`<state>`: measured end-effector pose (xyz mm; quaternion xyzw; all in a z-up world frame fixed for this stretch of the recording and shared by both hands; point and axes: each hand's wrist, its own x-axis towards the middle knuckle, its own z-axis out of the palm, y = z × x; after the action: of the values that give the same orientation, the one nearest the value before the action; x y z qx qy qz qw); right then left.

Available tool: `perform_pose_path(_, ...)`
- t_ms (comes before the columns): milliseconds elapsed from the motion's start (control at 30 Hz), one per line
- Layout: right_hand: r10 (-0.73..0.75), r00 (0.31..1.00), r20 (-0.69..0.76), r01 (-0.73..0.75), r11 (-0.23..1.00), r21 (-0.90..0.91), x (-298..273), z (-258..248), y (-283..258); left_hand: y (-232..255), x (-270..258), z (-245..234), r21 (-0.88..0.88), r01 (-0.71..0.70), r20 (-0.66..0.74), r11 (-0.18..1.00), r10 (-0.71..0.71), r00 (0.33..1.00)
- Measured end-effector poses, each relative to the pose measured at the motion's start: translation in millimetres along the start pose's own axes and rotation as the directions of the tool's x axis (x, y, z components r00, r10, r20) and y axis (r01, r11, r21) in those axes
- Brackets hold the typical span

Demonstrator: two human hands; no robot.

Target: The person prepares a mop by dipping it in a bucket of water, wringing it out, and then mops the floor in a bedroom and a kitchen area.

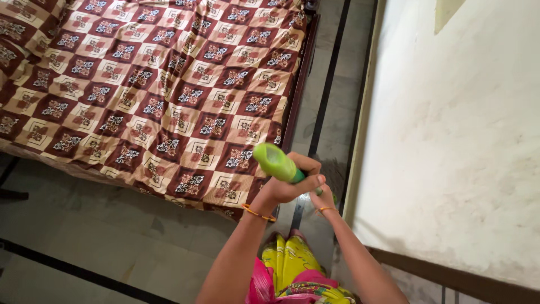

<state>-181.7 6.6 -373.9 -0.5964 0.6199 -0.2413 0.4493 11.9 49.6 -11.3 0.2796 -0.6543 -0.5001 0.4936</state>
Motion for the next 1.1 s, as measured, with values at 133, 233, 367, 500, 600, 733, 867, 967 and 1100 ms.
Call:
perform_pose_path(133,-0.02,0.996,0.086,0.011,0.995,0.103,-18.3,19.4,1.1,21.4,-7.4,-5.7,-0.034,0.072,0.078,0.997,-0.069,0.995)
perform_pose_path(233,-0.216,0.975,0.043,0.205,0.961,0.189,-10.0,29.9,-4.9,30.1,-8.3,-5.0,0.047,0.085,0.141,0.995,-0.091,0.986)
perform_pose_path(367,-0.437,0.899,-0.021,0.427,0.865,0.263,13.2,30.0,-5.5,28.8,-15.1,8.9,0.096,-0.02,0.09,0.995,0.011,0.996)
perform_pose_path(500,-0.605,0.796,-0.017,0.591,0.771,0.236,61.2,0.3,-2.1,10.4,-23.3,25.7,0.181,0.105,0.059,0.978,-0.118,0.991)
perform_pose_path(600,-0.539,0.828,0.153,0.539,0.841,0.046,103.5,-23.5,-7.6,-15.0,-28.0,42.6,0.226,0.061,-0.04,0.972,-0.054,0.998)
perform_pose_path(733,-0.533,0.841,0.092,0.53,0.778,-0.337,125.4,-43.7,-4.7,-64.7,-29.0,74.0,0.357,-0.034,-0.168,0.934,0.1,0.981)
perform_pose_path(867,-0.609,0.788,0.087,0.598,0.725,-0.342,118.5,-57.4,-2.8,-88.1,-34.6,84.0,0.193,0.171,-0.327,0.966,-0.101,0.94)
perform_pose_path(967,-0.675,0.73,0.11,0.664,0.662,-0.348,116.2,-47.0,-12.0,-80.1,-30.9,69.9,0.244,0.114,-0.401,0.963,-0.007,0.916)
perform_pose_path(1100,-0.621,0.761,0.188,0.648,0.744,-0.164,109.2,-36.4,-18.3,-53.3,-23.7,48.6,0.195,0.176,-0.378,0.965,-0.091,0.921)
